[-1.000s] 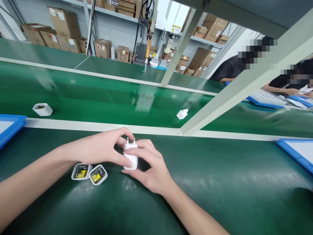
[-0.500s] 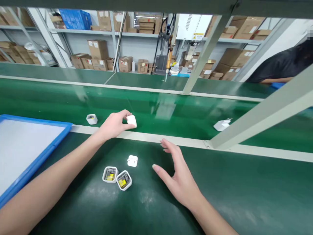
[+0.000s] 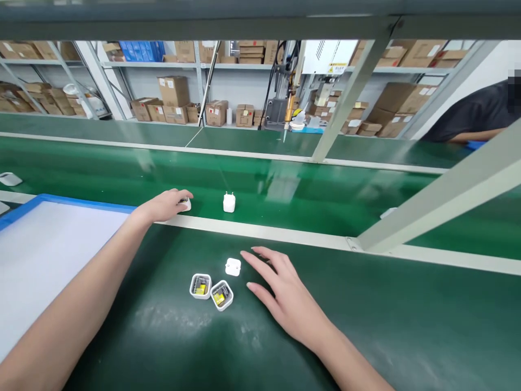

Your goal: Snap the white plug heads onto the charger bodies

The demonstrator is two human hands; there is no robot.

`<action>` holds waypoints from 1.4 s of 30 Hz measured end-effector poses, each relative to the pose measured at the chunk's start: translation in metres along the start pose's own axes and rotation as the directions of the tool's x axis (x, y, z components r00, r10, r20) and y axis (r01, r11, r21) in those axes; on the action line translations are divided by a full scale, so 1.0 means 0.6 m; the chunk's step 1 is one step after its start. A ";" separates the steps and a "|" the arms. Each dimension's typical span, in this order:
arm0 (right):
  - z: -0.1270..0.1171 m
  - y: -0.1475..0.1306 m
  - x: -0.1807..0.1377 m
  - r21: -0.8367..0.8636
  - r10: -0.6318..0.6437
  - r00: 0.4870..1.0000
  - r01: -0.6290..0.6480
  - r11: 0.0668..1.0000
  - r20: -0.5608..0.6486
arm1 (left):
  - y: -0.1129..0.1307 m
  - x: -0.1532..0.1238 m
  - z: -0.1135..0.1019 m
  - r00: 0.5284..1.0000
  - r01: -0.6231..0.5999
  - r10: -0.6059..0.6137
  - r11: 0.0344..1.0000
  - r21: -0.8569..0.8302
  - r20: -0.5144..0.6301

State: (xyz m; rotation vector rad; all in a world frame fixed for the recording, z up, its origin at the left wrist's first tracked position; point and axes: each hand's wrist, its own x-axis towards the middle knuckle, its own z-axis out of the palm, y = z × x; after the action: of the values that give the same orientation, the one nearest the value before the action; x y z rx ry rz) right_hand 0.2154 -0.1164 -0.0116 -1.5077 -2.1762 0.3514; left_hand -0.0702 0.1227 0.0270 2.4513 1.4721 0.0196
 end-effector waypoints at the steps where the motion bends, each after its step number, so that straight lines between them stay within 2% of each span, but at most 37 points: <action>1: 0.002 -0.006 0.003 0.012 0.007 1.000 -0.007 1.000 0.022 | -0.004 0.000 0.001 1.000 -0.011 0.011 1.000 -0.011 0.006; 3: 0.005 -0.015 0.010 0.022 0.018 0.998 -0.019 1.000 0.052 | 0.004 -0.003 0.000 0.998 -0.057 0.057 0.998 -0.040 0.010; 6: 0.012 -0.023 0.021 -0.007 0.022 0.997 -0.022 1.000 0.070 | 0.046 -0.023 -0.016 0.982 -0.185 0.189 0.978 -0.100 0.029; 8: 0.018 -0.024 0.030 0.006 0.014 0.999 -0.014 1.000 0.048 | 0.085 -0.045 -0.029 0.943 -0.317 0.327 0.939 -0.136 0.061; 10: 0.025 -0.024 0.040 0.045 0.012 1.000 -0.012 0.999 -0.002 | 0.124 -0.067 -0.033 0.893 -0.408 0.426 0.902 -0.139 0.147; 12: 0.031 -0.022 0.049 0.073 0.023 0.998 -0.019 0.997 -0.056 | 0.153 -0.080 -0.025 0.867 -0.424 0.439 0.899 -0.114 0.237; 14: 0.032 -0.018 0.053 0.081 0.043 0.994 -0.036 0.996 -0.095 | 0.170 -0.081 -0.010 0.869 -0.405 0.417 0.909 -0.101 0.266; 17: 0.026 -0.015 0.052 0.096 0.084 0.988 -0.072 0.993 -0.129 | 0.174 -0.065 0.017 0.857 -0.436 0.461 0.887 -0.152 0.231; 23: 0.024 -0.022 0.059 0.133 0.080 0.996 -0.072 0.988 -0.051 | 0.162 -0.032 0.067 0.823 -0.510 0.558 0.809 -0.293 0.108; 28: 0.016 -0.021 0.054 0.145 0.142 0.984 -0.126 0.981 -0.108 | 0.162 -0.026 0.100 0.804 -0.550 0.594 0.728 -0.409 -0.026; 34: -0.022 -0.012 0.057 0.157 0.278 0.910 -0.240 0.958 -0.308 | 0.185 -0.022 0.119 0.749 -0.619 0.655 0.638 -0.457 -0.100; 39: -0.002 -0.002 0.071 0.183 0.360 0.884 -0.317 0.931 -0.297 | 0.200 -0.021 0.128 0.757 -0.628 0.638 0.652 -0.426 -0.140; 42: 0.014 0.006 0.068 0.203 0.374 0.886 -0.327 0.923 -0.273 | 0.196 -0.020 0.122 0.748 -0.609 0.655 0.610 -0.507 -0.110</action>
State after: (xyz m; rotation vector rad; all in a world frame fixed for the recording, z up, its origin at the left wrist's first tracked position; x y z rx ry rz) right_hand 0.2023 -0.0768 -0.0110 -1.7389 -1.5979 0.3627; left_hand 0.0370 0.0434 -0.0126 2.3165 0.3839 0.3955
